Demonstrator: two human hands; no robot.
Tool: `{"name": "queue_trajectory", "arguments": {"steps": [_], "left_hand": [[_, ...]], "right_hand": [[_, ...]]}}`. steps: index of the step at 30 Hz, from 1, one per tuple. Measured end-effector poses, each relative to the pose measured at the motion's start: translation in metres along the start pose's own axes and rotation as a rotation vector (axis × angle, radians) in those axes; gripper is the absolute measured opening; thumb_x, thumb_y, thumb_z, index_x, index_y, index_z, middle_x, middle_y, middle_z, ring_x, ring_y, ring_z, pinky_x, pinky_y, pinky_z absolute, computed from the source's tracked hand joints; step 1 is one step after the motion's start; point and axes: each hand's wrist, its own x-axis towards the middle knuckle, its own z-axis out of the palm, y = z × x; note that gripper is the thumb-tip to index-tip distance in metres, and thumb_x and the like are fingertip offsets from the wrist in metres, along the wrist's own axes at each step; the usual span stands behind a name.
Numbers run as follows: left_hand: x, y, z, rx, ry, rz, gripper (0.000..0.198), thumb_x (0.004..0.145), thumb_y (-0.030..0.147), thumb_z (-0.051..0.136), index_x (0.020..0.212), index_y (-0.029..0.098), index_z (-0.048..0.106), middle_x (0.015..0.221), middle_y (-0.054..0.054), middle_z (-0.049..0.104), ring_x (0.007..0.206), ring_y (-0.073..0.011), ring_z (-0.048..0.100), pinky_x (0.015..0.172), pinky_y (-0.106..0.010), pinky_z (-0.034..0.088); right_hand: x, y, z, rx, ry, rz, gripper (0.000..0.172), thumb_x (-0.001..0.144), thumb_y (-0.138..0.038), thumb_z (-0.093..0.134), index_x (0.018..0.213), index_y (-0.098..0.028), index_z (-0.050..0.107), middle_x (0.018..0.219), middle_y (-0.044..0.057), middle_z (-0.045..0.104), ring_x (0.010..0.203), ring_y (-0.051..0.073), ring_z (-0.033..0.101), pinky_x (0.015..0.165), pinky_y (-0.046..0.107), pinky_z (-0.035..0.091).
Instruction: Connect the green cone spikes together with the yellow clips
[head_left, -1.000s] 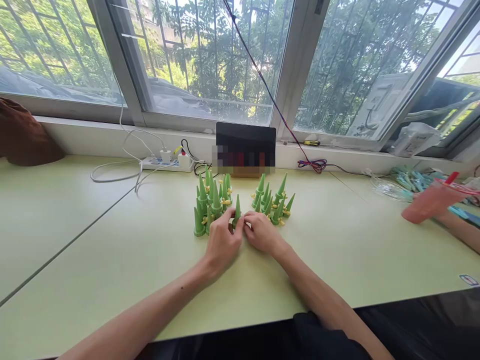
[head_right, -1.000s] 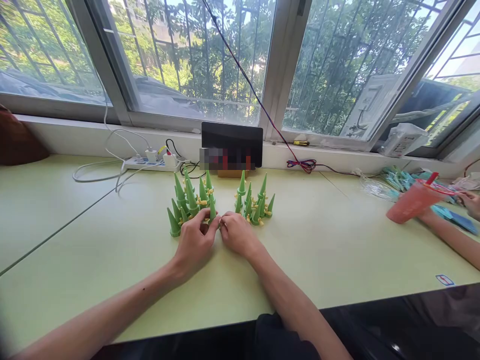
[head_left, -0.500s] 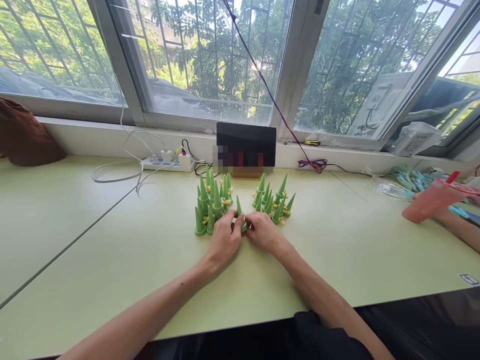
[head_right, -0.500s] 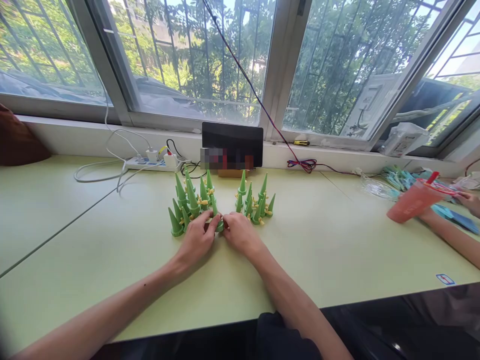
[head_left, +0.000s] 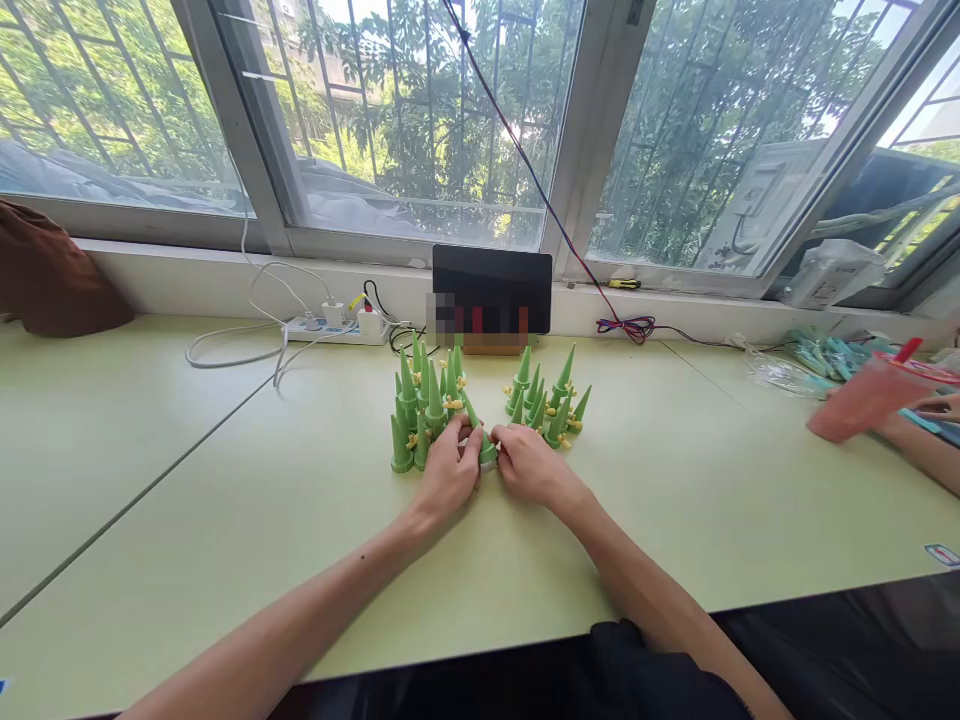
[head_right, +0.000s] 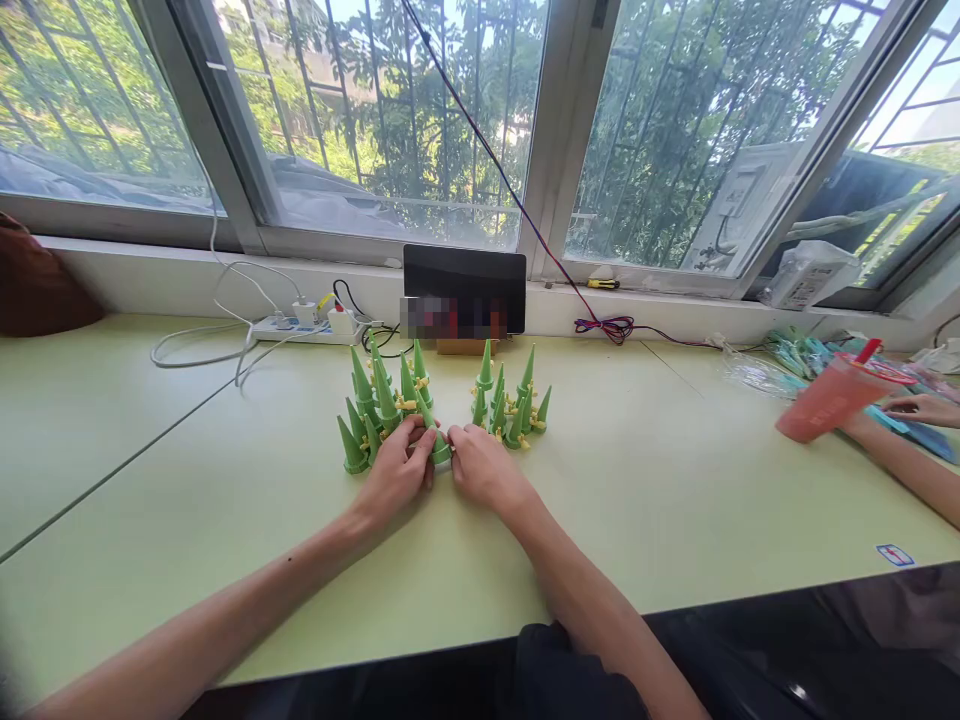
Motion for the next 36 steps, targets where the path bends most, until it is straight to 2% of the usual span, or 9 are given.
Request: {"name": "queue_trajectory", "arguments": {"steps": [8,17,24,29,32,36], "left_hand": [[-0.002,0.003,0.0,-0.048,-0.07,-0.065,0.032,0.088,0.052,0.05,0.086,0.022,0.041,0.058,0.007,0.051,0.034,-0.009,0.049,0.031,-0.021,0.036],[-0.005,0.013,-0.001,0.044,-0.025,-0.041,0.035,0.087,0.054,0.051,0.082,0.022,0.038,0.069,0.004,0.059,0.031,-0.0071,0.047,0.03,-0.021,0.036],[-0.004,0.009,-0.002,0.083,-0.071,-0.046,0.033,0.087,0.054,0.051,0.086,0.022,0.042,0.069,0.005,0.056,0.035,-0.0042,0.043,0.035,-0.019,0.037],[-0.003,0.004,-0.002,0.058,-0.108,-0.077,0.033,0.087,0.054,0.052,0.089,0.021,0.044,0.071,0.005,0.053,0.037,-0.0075,0.05,0.035,-0.021,0.039],[-0.003,0.006,0.0,0.003,-0.156,-0.096,0.031,0.086,0.05,0.054,0.091,0.02,0.047,0.076,0.001,0.058,0.042,-0.0105,0.055,0.037,-0.024,0.044],[-0.003,0.012,0.0,-0.086,-0.231,-0.129,0.022,0.085,0.037,0.058,0.093,0.018,0.05,0.069,0.001,0.061,0.048,-0.0124,0.058,0.047,-0.026,0.051]], "right_hand": [[0.0,0.001,0.002,0.025,0.045,0.043,0.018,0.089,-0.008,0.043,0.079,-0.017,0.056,0.08,0.006,0.052,0.071,0.015,0.05,0.067,0.025,0.038],[-0.001,-0.006,-0.004,0.044,0.13,0.082,0.016,0.09,-0.008,0.043,0.078,-0.018,0.048,0.082,0.007,0.055,0.072,0.016,0.051,0.067,0.026,0.038],[0.0,-0.008,-0.008,0.147,0.319,0.138,0.019,0.093,-0.018,0.041,0.075,-0.02,0.044,0.075,0.006,0.058,0.067,0.016,0.052,0.064,0.027,0.037],[0.0,-0.009,-0.009,0.295,0.416,0.137,0.022,0.096,-0.029,0.04,0.075,-0.022,0.042,0.069,0.002,0.058,0.059,0.015,0.05,0.059,0.026,0.036],[0.001,-0.01,-0.006,0.417,0.399,0.144,0.024,0.096,-0.033,0.038,0.076,-0.022,0.042,0.067,0.0,0.058,0.057,0.015,0.05,0.056,0.026,0.036],[0.002,-0.008,-0.003,0.556,0.321,0.165,0.023,0.097,-0.037,0.034,0.08,-0.023,0.04,0.062,-0.002,0.055,0.051,0.015,0.051,0.053,0.026,0.036]]}}
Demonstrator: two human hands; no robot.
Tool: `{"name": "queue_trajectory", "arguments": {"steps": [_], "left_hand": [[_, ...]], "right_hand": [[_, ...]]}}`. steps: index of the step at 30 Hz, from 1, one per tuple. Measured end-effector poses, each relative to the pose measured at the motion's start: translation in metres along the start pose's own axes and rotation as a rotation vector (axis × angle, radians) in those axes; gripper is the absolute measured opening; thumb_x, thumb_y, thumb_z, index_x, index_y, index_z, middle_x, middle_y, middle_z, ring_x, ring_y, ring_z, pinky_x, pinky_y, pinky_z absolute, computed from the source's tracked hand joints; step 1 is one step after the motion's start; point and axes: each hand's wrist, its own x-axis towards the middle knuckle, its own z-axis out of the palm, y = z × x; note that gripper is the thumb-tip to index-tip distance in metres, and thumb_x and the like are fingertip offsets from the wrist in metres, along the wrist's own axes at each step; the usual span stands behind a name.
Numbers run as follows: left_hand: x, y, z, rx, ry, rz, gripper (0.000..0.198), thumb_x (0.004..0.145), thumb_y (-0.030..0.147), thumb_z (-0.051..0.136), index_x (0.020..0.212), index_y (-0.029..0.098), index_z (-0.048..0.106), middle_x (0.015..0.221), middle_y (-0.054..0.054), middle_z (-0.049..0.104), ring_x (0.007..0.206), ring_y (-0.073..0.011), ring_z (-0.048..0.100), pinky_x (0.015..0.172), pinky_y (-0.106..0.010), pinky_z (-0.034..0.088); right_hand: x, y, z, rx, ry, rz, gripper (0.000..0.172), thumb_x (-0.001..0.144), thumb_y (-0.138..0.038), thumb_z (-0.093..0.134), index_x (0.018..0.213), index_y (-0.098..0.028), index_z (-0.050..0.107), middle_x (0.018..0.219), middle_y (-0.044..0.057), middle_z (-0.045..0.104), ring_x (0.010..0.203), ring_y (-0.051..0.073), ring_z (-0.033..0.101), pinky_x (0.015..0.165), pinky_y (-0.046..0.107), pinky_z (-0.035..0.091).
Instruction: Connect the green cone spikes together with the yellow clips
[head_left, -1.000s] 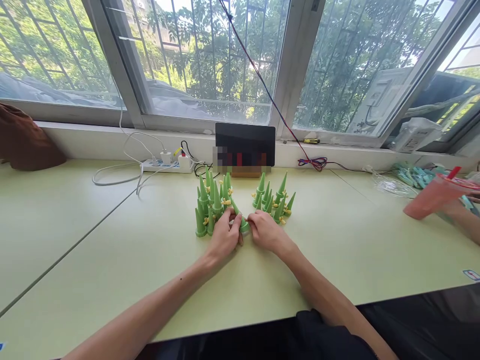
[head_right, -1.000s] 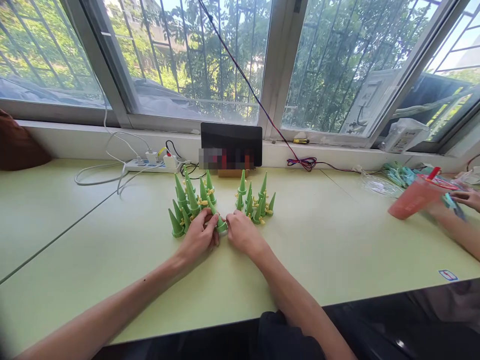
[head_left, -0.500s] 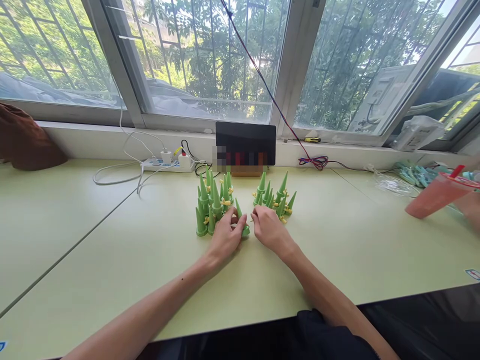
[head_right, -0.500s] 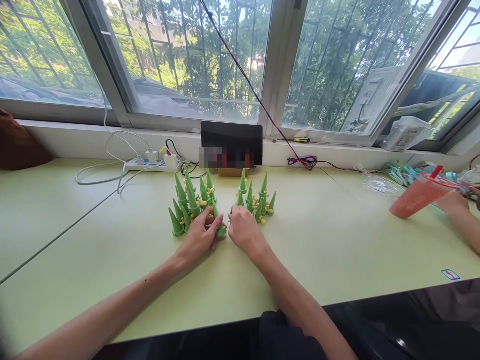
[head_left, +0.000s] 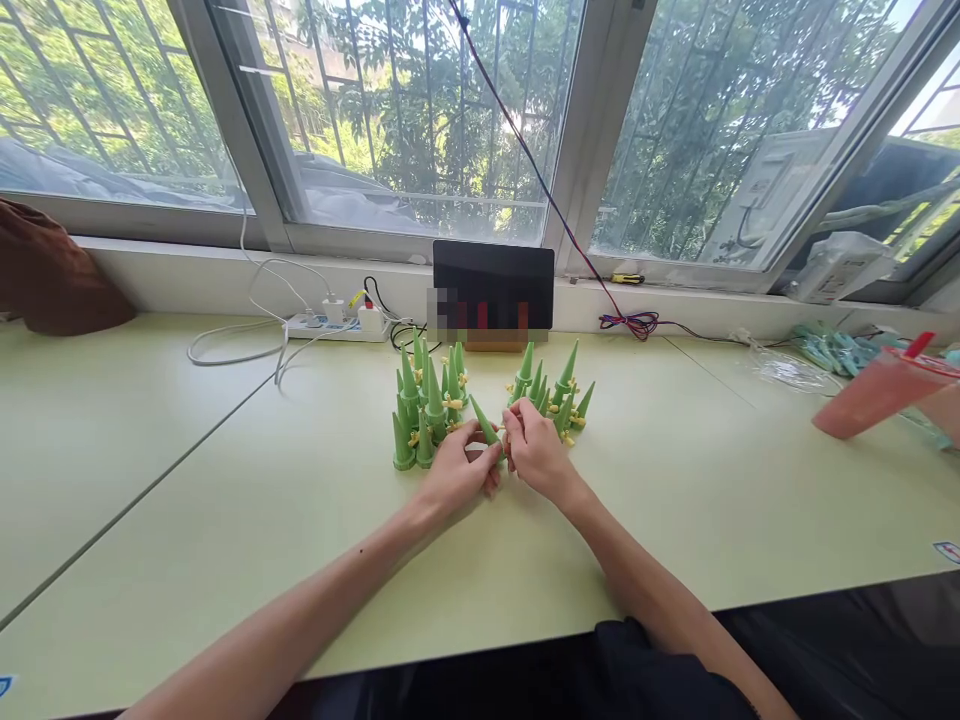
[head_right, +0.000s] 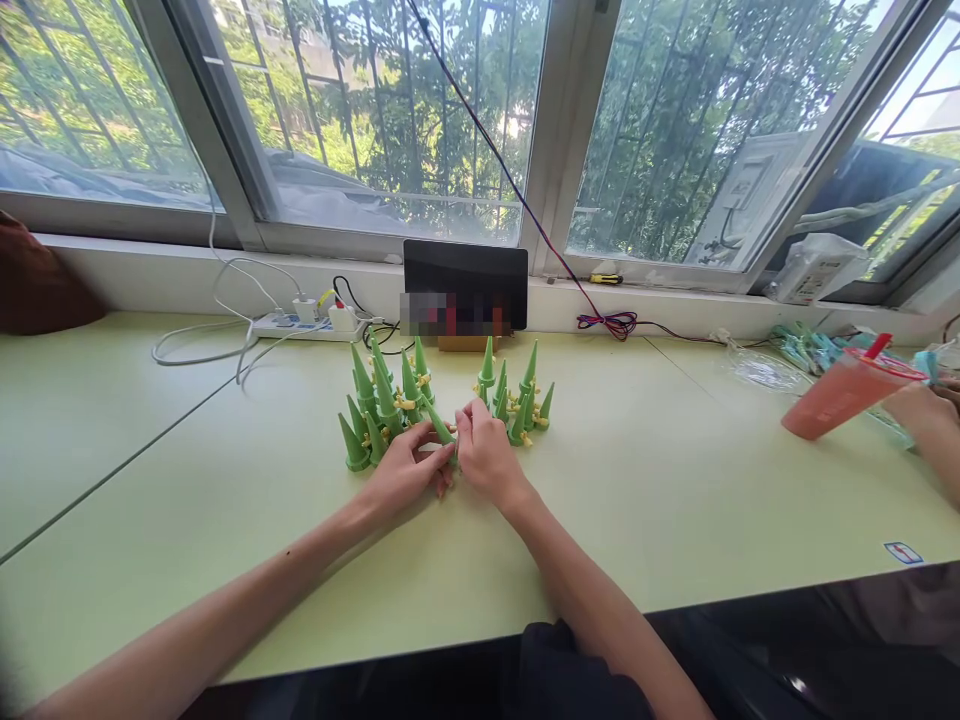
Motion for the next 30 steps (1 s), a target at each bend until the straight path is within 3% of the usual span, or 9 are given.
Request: {"name": "queue_trajectory", "arguments": {"steps": [5,15,25,30], "left_hand": [[-0.002,0.001,-0.001,-0.007,-0.064,-0.032,0.018,0.081,0.024,0.06,0.096,0.018,0.052,0.058,0.002,0.061,0.054,-0.0137,0.06,0.055,-0.025,0.051],[-0.001,-0.005,-0.001,0.051,-0.019,-0.071,0.032,0.081,0.048,0.062,0.083,0.019,0.048,0.052,0.003,0.055,0.047,-0.0121,0.051,0.045,-0.023,0.041],[-0.003,0.0,0.001,0.03,0.001,-0.064,0.032,0.082,0.049,0.061,0.08,0.02,0.047,0.055,0.002,0.056,0.049,-0.0137,0.055,0.048,-0.025,0.044],[-0.001,-0.003,0.002,0.007,0.012,-0.064,0.032,0.082,0.048,0.061,0.085,0.019,0.049,0.053,0.003,0.055,0.049,-0.0137,0.054,0.047,-0.025,0.044]], "right_hand": [[0.001,0.003,0.0,0.05,-0.004,0.018,0.024,0.097,-0.04,0.033,0.081,-0.024,0.038,0.057,-0.005,0.051,0.046,0.014,0.049,0.05,0.026,0.037],[0.001,-0.003,-0.003,0.011,0.082,-0.033,0.028,0.094,-0.042,0.041,0.076,-0.022,0.045,0.067,-0.001,0.056,0.061,0.015,0.053,0.059,0.026,0.04],[-0.002,-0.01,-0.007,-0.017,0.151,-0.056,0.033,0.091,-0.045,0.051,0.068,-0.02,0.05,0.055,-0.004,0.048,0.05,0.011,0.039,0.052,0.025,0.033],[0.0,-0.006,-0.006,0.05,0.135,-0.086,0.027,0.089,-0.041,0.052,0.073,-0.019,0.053,0.064,-0.001,0.057,0.055,0.012,0.048,0.055,0.025,0.038]]}}
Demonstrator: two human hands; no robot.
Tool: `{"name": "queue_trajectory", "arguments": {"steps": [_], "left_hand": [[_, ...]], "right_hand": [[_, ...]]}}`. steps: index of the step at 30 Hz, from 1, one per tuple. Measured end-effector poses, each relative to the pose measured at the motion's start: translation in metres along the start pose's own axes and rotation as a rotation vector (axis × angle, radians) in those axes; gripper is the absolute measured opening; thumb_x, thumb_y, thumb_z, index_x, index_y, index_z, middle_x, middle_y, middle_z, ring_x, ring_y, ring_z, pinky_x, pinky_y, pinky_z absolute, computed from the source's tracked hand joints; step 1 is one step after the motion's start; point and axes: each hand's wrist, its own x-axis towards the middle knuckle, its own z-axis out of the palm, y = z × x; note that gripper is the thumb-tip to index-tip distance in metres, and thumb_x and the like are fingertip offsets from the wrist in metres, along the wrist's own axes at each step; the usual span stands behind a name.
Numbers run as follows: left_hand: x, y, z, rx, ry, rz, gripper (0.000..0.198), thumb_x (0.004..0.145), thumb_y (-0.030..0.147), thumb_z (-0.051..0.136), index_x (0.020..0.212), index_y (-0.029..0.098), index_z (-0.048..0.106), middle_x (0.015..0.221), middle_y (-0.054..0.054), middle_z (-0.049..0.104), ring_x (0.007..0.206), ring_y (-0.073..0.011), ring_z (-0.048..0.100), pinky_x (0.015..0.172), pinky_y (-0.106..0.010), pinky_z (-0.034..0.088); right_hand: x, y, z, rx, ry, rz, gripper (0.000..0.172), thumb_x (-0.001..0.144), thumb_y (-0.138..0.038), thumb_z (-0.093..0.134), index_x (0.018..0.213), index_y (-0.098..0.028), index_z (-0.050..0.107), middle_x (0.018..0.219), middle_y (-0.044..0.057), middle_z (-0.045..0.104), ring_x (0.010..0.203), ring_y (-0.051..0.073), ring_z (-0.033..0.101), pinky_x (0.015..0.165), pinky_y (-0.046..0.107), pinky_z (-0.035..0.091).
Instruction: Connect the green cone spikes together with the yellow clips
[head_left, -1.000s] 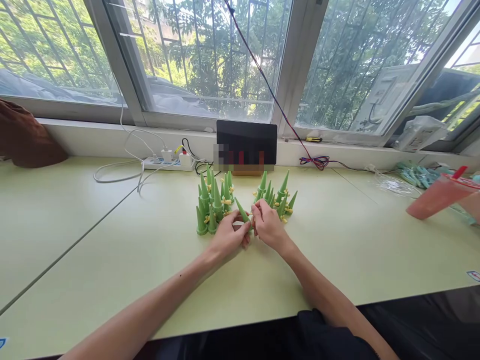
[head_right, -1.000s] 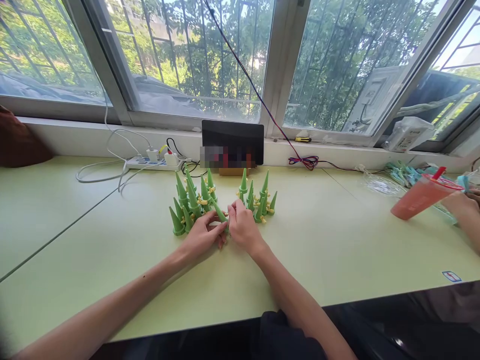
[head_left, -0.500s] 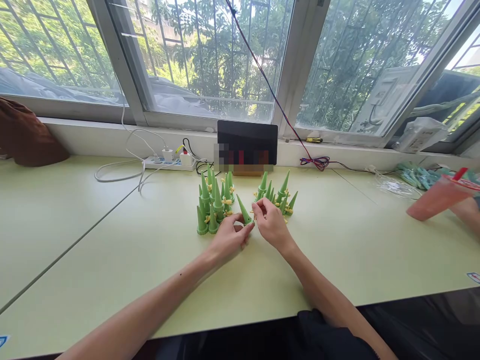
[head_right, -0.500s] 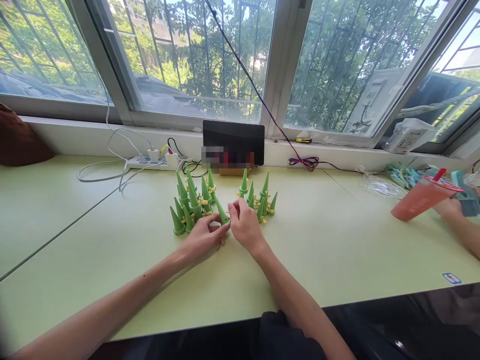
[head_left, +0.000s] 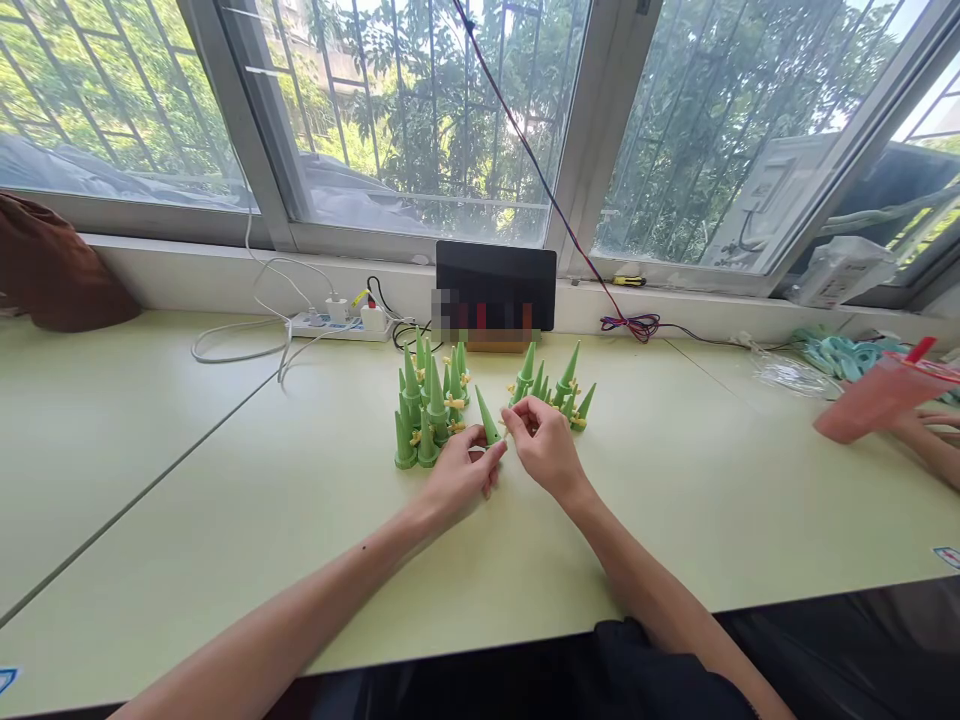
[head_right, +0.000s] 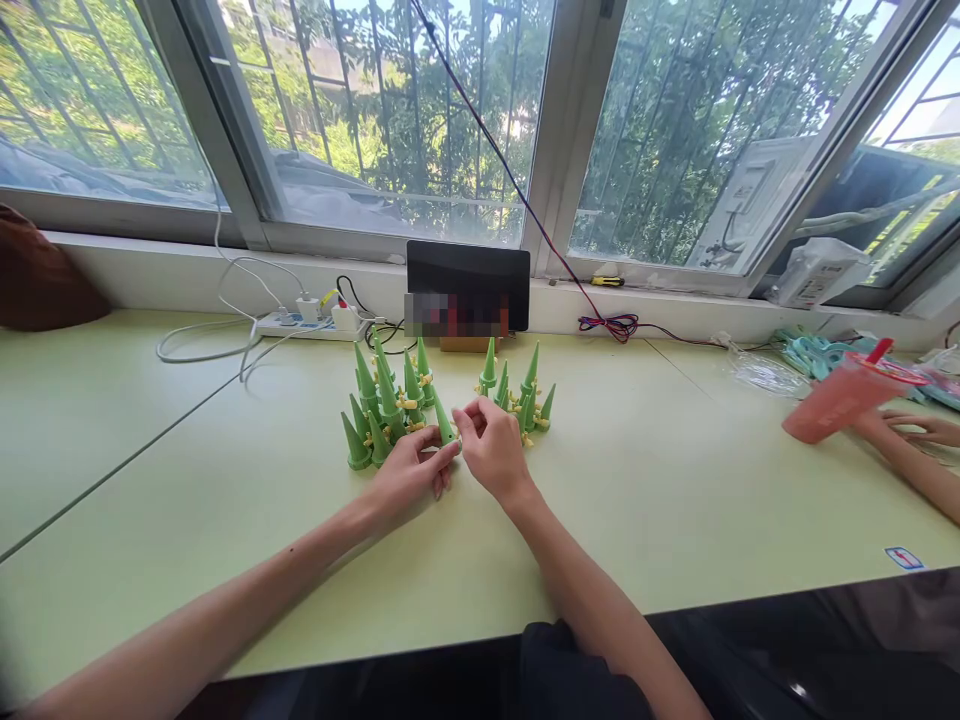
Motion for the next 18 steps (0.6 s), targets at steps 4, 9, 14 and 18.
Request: {"name": "queue_trajectory", "arguments": {"steps": [4,9,14,18], "left_hand": [[0.0007,-0.001,0.0,0.001,0.018,-0.007,0.032,0.083,0.048,0.06,0.09,0.018,0.052,0.052,0.004,0.054,0.048,-0.0138,0.054,0.046,-0.025,0.044],[0.0006,-0.0002,0.0001,-0.012,0.047,-0.008,0.035,0.082,0.051,0.06,0.087,0.018,0.052,0.05,0.004,0.052,0.046,-0.0138,0.053,0.044,-0.025,0.044],[0.0006,0.001,0.0001,-0.003,0.067,-0.012,0.037,0.08,0.053,0.062,0.084,0.019,0.051,0.049,0.004,0.052,0.046,-0.0141,0.052,0.045,-0.026,0.044],[-0.0003,0.0015,-0.0002,0.017,0.077,-0.024,0.036,0.081,0.053,0.06,0.083,0.019,0.049,0.049,0.004,0.053,0.046,-0.0142,0.052,0.045,-0.025,0.043]], "right_hand": [[0.0003,0.0027,0.0009,0.017,-0.034,0.013,0.02,0.089,-0.036,0.052,0.077,-0.02,0.054,0.069,0.001,0.062,0.06,0.014,0.055,0.058,0.025,0.042],[-0.0003,0.004,0.001,-0.026,-0.059,0.025,0.017,0.089,-0.033,0.05,0.077,-0.02,0.053,0.069,0.001,0.061,0.061,0.015,0.056,0.061,0.026,0.043],[0.0,0.0035,0.0003,-0.067,-0.076,0.008,0.017,0.089,-0.032,0.048,0.076,-0.021,0.052,0.071,0.001,0.061,0.061,0.015,0.055,0.061,0.027,0.042],[0.0001,0.004,0.0001,-0.063,-0.09,0.004,0.017,0.089,-0.031,0.048,0.076,-0.021,0.052,0.071,0.0,0.061,0.061,0.014,0.054,0.06,0.026,0.041]]}}
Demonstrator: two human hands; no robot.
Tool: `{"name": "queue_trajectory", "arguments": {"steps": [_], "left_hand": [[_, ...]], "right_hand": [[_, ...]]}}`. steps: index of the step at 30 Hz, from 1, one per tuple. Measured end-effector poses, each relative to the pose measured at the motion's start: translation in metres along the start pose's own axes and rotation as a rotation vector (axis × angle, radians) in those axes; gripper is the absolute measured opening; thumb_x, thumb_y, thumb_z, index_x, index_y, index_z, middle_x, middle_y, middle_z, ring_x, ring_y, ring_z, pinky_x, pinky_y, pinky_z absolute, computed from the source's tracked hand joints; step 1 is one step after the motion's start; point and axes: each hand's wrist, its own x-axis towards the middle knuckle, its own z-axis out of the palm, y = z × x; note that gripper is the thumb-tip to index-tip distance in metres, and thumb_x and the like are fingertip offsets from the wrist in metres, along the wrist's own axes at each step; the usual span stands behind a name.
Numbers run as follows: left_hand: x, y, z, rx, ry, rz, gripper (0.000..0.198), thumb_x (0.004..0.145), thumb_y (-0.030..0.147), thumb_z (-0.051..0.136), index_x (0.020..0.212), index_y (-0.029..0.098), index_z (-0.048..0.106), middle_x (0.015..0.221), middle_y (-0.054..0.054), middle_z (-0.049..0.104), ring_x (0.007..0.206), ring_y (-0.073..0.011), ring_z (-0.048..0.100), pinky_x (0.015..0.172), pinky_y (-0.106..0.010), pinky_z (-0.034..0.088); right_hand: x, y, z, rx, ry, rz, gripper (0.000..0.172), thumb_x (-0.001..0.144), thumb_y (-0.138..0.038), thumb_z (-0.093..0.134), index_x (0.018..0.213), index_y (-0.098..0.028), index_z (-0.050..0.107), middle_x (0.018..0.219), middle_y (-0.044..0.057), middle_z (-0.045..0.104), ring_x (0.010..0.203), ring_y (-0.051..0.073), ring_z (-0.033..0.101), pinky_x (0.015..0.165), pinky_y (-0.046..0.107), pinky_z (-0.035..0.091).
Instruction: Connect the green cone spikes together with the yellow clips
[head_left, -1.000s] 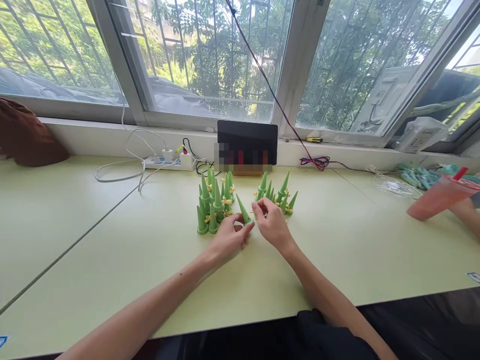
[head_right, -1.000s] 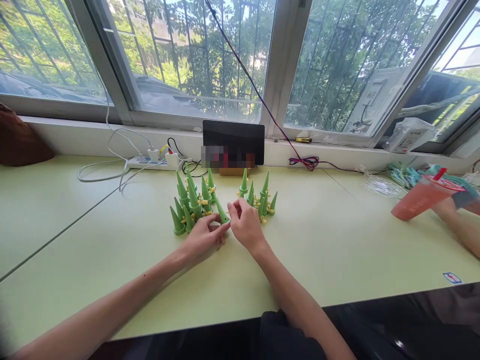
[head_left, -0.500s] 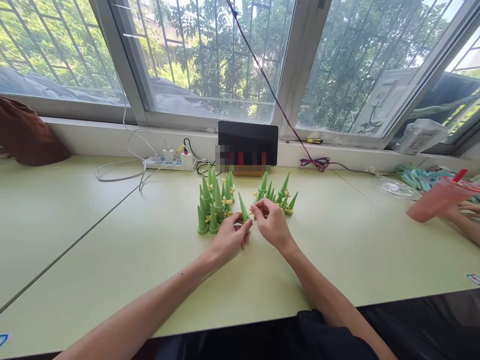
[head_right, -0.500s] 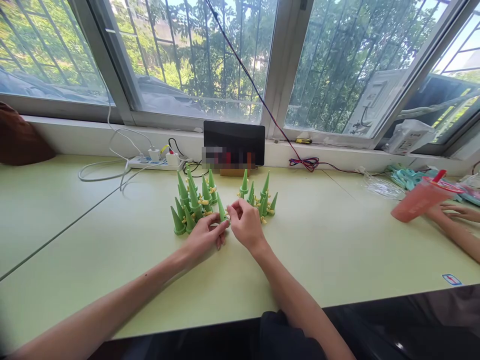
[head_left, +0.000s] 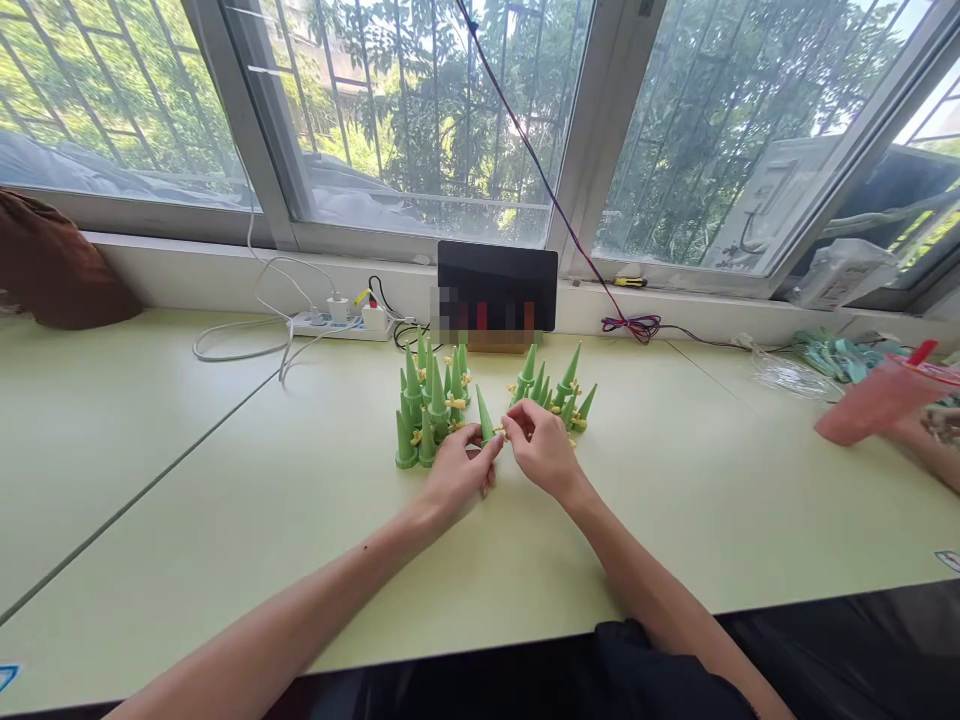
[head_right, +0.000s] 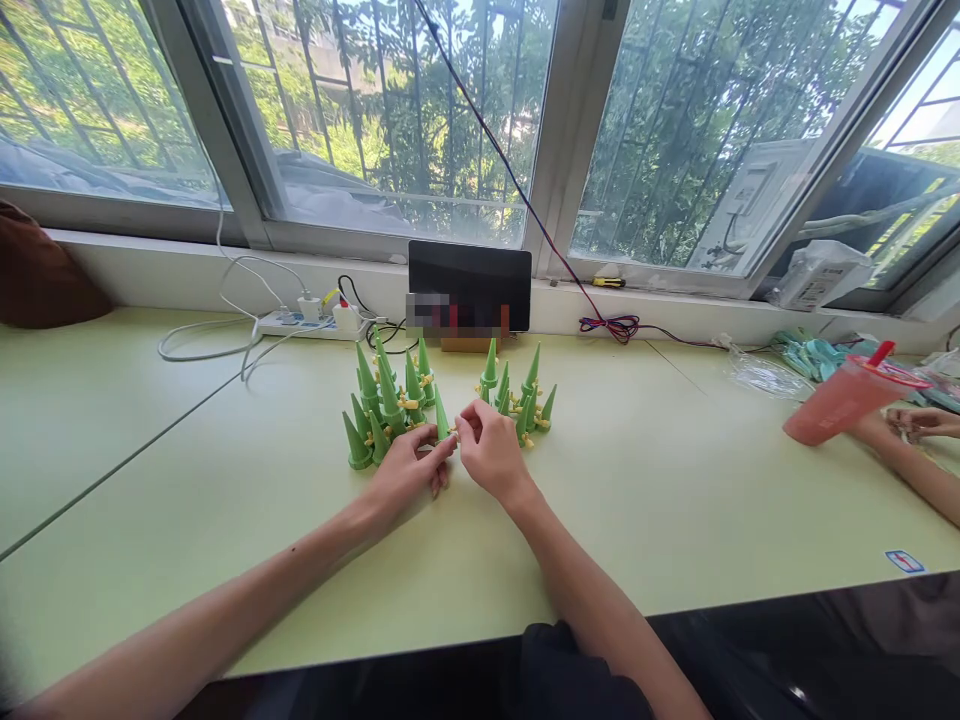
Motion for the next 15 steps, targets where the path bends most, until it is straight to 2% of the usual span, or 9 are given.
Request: {"name": "queue_trajectory", "arguments": {"steps": [15], "left_hand": [[0.0023,-0.0065,-0.0006,0.001,0.01,0.009,0.038,0.081,0.057,0.059,0.084,0.02,0.049,0.049,0.003,0.055,0.044,-0.0143,0.053,0.044,-0.025,0.044]], "right_hand": [[0.0004,0.0027,0.0001,-0.005,-0.063,-0.003,0.02,0.089,-0.032,0.047,0.073,-0.021,0.049,0.065,-0.001,0.057,0.058,0.014,0.051,0.057,0.026,0.038]]}}
